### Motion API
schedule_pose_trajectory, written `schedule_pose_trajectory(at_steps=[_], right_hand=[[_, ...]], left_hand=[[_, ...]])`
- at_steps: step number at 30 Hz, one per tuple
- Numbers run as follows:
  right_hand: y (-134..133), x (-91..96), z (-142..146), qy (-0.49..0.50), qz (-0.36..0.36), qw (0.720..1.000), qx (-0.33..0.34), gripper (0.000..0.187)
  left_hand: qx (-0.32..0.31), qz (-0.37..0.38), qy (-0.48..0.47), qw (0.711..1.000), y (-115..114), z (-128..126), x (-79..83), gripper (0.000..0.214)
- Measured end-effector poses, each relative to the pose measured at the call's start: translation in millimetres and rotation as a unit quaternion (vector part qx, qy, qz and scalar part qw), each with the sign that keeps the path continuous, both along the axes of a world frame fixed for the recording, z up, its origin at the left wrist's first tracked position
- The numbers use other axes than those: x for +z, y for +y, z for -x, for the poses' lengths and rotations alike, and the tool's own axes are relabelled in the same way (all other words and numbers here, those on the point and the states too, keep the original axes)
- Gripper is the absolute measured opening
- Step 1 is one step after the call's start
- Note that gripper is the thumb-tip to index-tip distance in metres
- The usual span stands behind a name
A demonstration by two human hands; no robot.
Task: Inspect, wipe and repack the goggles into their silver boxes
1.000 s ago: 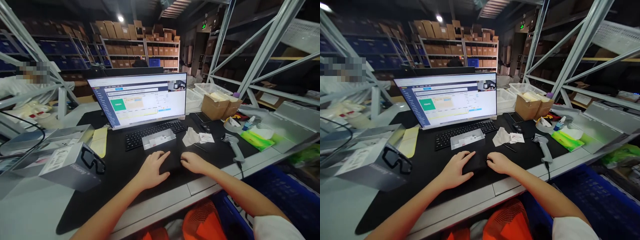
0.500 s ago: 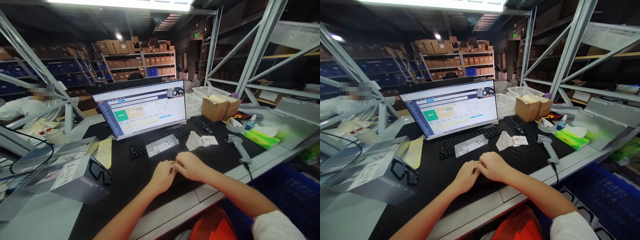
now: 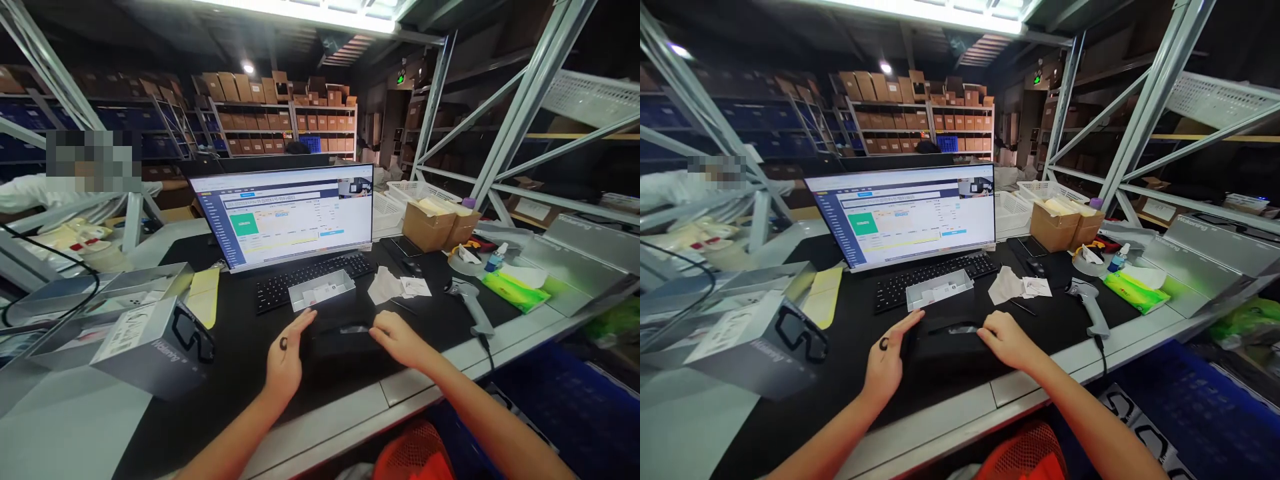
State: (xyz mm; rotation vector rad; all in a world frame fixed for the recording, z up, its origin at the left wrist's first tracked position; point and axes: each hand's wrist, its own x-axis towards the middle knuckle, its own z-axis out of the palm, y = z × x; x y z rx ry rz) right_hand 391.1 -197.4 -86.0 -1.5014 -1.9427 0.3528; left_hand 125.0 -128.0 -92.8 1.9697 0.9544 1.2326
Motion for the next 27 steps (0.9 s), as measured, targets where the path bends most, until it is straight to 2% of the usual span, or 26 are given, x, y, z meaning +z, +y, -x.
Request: schedule_pose_trajectory(at_steps=[2,4,6,8,10,12,17,22,23,27], right_hand=[[2,3.0,12,-0.035,-0.028,0.999,0.004,0.036],[3,6.7,30,-0.064,-0.072,0.995,0.027,0.032],[1,9.7,42,-0.082,-0.11,0.989,0.049,0.036],[-3,10.2,45,-0.106,-0.124,0.985,0.05,0.041],[-6,7.6,45,-0.132,-0.106,0.984,0.051,0.04],[-6,4.0,51,-0.154,-0.068,0.984,0.063,0.035],[2,5.7,76,-0.184,0.026,0.982,0.045,0.03],[15,15.4,77,-0.254,0.066,0.965,0.008,0.03],[17,17.0,77,-0.27,0.069,0.96,0.009,0.03],[26,20.3,86,-0.33,0.057,0.942,0.02,0.024]], left_hand=[[0.007,-0.024,-0.058,0.998,-5,-6,1.0,0.047],[-0.003,-0.068,-0.074,0.995,-4,-9,0.4,0.047],[0.013,-0.113,-0.048,0.992,6,-2,-4.2,0.047],[0.041,-0.117,0.045,0.991,17,16,-12.4,0.044],[0.035,-0.045,0.168,0.984,23,34,-20.7,0.041],[0.019,0.011,0.209,0.978,21,42,-25.2,0.038],[0.001,-0.054,0.094,0.994,-3,21,-21.1,0.025],[-0.053,0.0,0.142,0.989,-9,12,-25.6,0.022],[-0.057,0.01,0.149,0.987,-8,13,-28.4,0.024],[-0.077,0.024,0.177,0.981,-7,16,-40.3,0.067]])
